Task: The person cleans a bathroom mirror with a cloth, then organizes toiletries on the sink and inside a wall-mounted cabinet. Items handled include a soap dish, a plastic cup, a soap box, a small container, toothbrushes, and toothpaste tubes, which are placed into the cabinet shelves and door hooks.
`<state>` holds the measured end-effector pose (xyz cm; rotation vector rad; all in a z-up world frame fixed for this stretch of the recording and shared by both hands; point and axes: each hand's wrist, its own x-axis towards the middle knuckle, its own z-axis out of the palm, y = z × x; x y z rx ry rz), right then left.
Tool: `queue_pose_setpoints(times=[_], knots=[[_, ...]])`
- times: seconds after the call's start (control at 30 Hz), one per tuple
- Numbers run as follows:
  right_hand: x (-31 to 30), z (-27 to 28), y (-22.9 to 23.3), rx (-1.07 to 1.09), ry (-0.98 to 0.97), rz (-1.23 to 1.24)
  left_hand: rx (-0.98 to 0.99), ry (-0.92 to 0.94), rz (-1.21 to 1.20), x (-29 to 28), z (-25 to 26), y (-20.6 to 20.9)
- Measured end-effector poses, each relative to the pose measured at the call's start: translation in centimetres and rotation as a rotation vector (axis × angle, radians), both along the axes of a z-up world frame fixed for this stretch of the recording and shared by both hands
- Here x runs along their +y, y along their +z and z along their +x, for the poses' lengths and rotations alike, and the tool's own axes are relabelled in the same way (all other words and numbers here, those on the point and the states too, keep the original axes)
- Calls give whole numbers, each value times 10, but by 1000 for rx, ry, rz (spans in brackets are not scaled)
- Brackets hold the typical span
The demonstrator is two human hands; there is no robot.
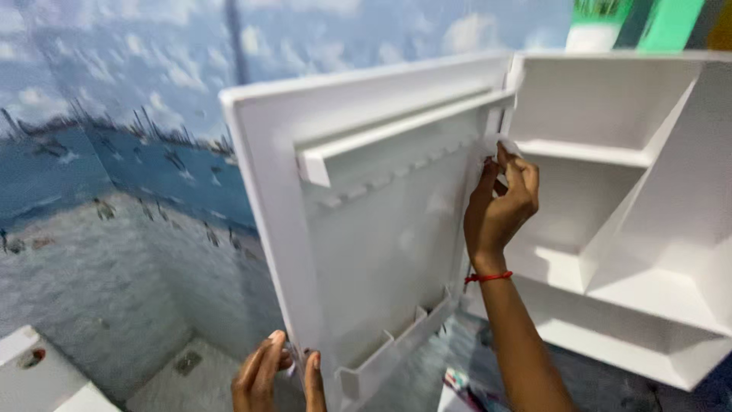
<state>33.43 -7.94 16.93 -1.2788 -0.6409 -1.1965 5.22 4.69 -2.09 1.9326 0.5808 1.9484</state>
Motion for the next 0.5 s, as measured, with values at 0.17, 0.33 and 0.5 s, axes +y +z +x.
queue_pose_setpoints(times=[0.17, 0.33, 0.5], knots=[[-2, 21, 59, -50, -74, -9, -40, -75, 87, -3, 9, 59], [-14, 41, 68, -19, 9, -66, 2, -24, 201, -28, -14, 138], [-19, 25, 75, -100, -109, -145, -13, -25, 250, -42, -26, 196]])
